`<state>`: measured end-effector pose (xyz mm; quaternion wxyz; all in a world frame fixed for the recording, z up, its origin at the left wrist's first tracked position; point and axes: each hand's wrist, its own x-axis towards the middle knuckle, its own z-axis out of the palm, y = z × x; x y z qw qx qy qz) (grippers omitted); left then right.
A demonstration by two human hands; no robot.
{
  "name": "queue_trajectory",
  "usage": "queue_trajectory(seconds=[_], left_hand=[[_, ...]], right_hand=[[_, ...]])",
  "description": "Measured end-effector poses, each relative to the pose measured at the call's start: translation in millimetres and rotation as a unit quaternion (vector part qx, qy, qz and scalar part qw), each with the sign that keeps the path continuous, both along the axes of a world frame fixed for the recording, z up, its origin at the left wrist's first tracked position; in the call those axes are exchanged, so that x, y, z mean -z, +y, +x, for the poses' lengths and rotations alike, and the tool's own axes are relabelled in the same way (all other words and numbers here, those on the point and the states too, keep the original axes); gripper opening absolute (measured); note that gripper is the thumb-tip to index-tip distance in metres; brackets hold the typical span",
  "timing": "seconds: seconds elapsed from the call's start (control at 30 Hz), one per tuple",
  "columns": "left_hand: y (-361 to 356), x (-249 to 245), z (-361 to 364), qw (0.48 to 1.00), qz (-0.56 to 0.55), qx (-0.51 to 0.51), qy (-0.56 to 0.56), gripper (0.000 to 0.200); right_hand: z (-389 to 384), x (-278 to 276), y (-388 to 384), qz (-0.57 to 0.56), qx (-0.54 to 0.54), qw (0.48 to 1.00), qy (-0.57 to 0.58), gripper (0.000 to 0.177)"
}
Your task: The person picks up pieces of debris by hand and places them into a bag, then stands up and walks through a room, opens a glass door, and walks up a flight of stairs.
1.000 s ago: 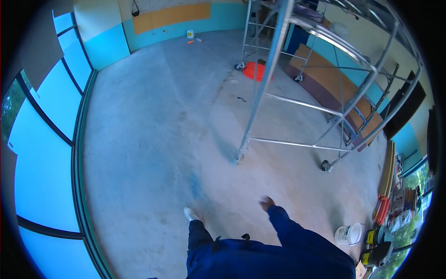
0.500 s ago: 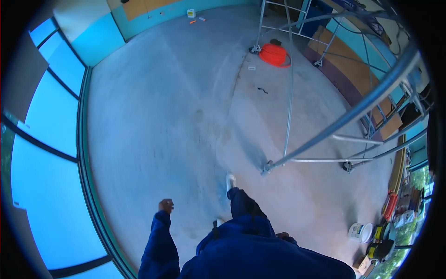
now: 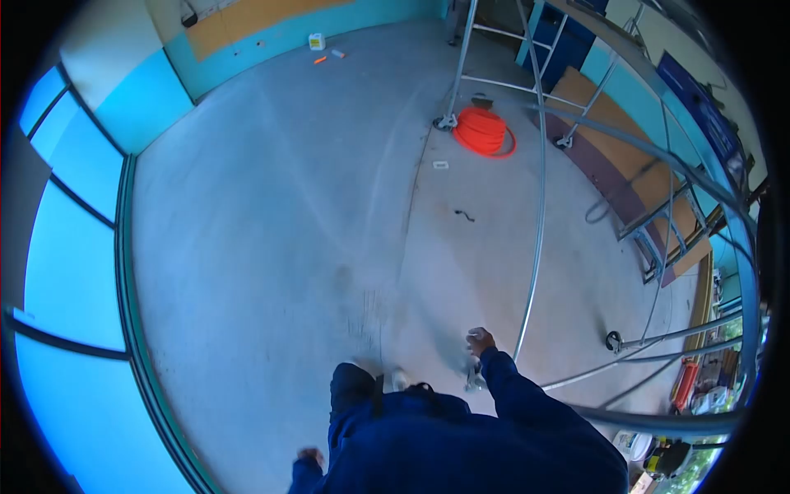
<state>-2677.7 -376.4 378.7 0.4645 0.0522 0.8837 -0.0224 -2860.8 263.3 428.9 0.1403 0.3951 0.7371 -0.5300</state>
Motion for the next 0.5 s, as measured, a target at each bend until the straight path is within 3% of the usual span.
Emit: queue_trajectory(seconds=[0.07, 0.13, 0.2, 0.3, 0.33, 0.37, 0.4, 0.43, 0.5], left_hand=[[13.8, -1.9, -32.7, 0.988, 0.048, -0.145, -0.025, 0.040], [15.5, 1.6, -86.9, 0.974, 0.063, -0.213, -0.045, 0.041], [8.7, 8.8, -150.4, 0.973, 0.067, -0.212, -0.059, 0.041], [-15.3, 12.5, -270.1, 0.988, 0.043, -0.115, -0.098, 0.042], [-33.1, 5.6, -315.7, 0.985, -0.015, 0.007, -0.169, 0.042], [-36.1, 13.0, -385.3, 0.990, 0.054, -0.102, -0.085, 0.036], [-50.7, 21.1, -456.3, 0.980, 0.086, -0.172, -0.057, 0.031], [-64.7, 19.4, -527.2, 0.961, 0.119, -0.248, -0.038, 0.026], [-77.7, -2.3, -667.6, 0.887, 0.205, -0.415, 0.001, 0.020]], right_hand=[[-66.2, -2.6, 6.0, 0.016, 0.009, 1.000, 0.018, 0.034], [-121.5, 6.6, 6.4, 0.031, 0.020, 0.999, 0.001, 0.033], [-162.0, 42.4, 9.9, 0.038, 0.028, 0.997, -0.063, 0.032], [-172.6, 69.6, -8.5, 0.065, 0.008, 0.983, -0.172, 0.026], [-171.0, 93.8, -7.4, 0.157, -0.307, 0.920, -0.187, 0.023], [-181.9, 117.7, -0.2, 0.231, -0.586, 0.754, -0.185, 0.020], [-196.8, 89.1, -21.2, 0.117, -0.287, 0.917, -0.252, 0.021], [-201.7, 59.7, -50.9, -0.016, 0.053, 0.955, -0.291, 0.021], [-213.7, 68.1, -66.3, -0.037, -0.003, 0.932, -0.361, 0.028]])
